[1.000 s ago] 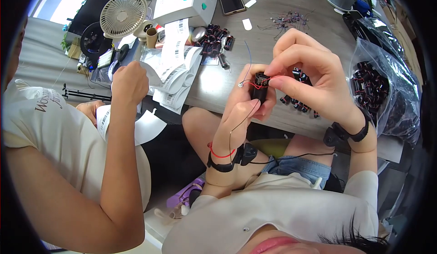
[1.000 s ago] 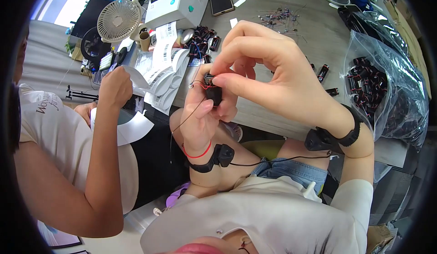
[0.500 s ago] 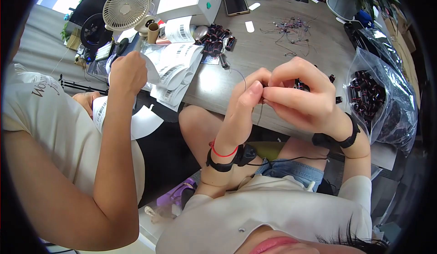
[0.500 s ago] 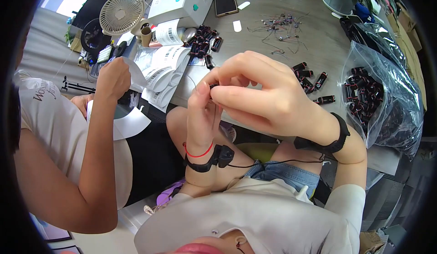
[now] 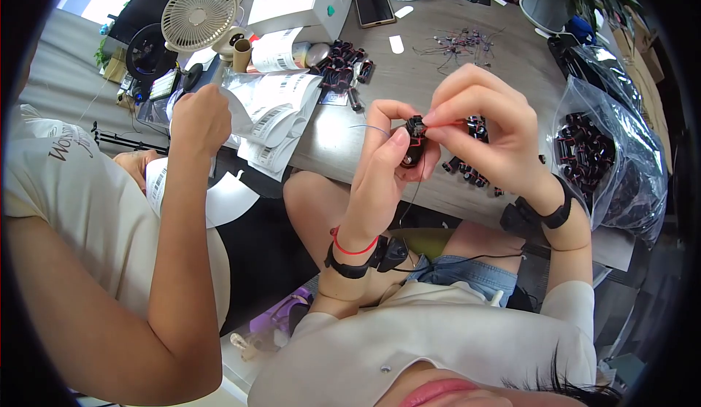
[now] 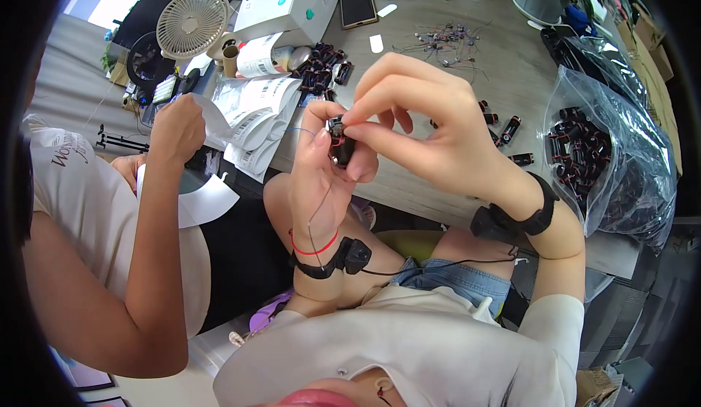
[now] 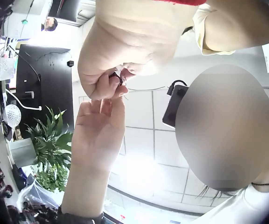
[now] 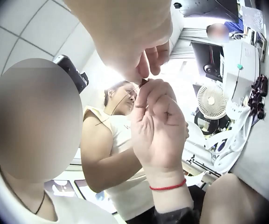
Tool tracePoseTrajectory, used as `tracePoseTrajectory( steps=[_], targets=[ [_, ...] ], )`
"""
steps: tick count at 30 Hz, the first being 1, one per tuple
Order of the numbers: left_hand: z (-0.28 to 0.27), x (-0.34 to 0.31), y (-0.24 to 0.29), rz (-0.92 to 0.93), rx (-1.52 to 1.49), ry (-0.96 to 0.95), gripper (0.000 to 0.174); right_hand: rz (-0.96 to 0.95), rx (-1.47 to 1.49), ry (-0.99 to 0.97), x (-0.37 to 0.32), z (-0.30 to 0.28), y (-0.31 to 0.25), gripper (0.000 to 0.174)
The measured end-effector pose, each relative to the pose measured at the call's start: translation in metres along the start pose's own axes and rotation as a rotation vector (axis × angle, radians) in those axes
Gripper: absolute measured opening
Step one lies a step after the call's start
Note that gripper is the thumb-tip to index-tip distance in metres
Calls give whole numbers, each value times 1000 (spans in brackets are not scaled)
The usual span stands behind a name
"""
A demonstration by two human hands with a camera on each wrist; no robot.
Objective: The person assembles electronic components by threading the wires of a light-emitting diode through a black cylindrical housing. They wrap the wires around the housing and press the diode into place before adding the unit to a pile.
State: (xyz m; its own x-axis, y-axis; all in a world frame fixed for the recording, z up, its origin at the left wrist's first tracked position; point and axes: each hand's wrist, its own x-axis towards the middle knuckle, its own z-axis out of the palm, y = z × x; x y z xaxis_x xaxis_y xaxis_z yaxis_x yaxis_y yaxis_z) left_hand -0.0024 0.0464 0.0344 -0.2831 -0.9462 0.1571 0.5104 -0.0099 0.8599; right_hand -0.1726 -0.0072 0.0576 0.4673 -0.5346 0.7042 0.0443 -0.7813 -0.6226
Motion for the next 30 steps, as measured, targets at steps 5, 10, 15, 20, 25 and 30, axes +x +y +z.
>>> tracePoseTrajectory(
  steps=[5,10,15,20,25,30],
  targets=[
    [4,3,-4,45,-39,19,24,129,20,75,-3,6,1,17],
    [23,5,-4,104,73,142,22,58,108,154,-3,7,0,15],
    [21,4,-5,181,54,159,23,-8,231,226,-4,8,-4,13],
    [12,4,-2,201,-108,62,24,155,730,349,-4,17,-1,16],
    [11,3,-5,208,-83,44,24,78,669,237,-8,19,4,17],
    [12,6,-12,216,38,99,26,-44,195,315,-9,15,1,19]
  ],
)
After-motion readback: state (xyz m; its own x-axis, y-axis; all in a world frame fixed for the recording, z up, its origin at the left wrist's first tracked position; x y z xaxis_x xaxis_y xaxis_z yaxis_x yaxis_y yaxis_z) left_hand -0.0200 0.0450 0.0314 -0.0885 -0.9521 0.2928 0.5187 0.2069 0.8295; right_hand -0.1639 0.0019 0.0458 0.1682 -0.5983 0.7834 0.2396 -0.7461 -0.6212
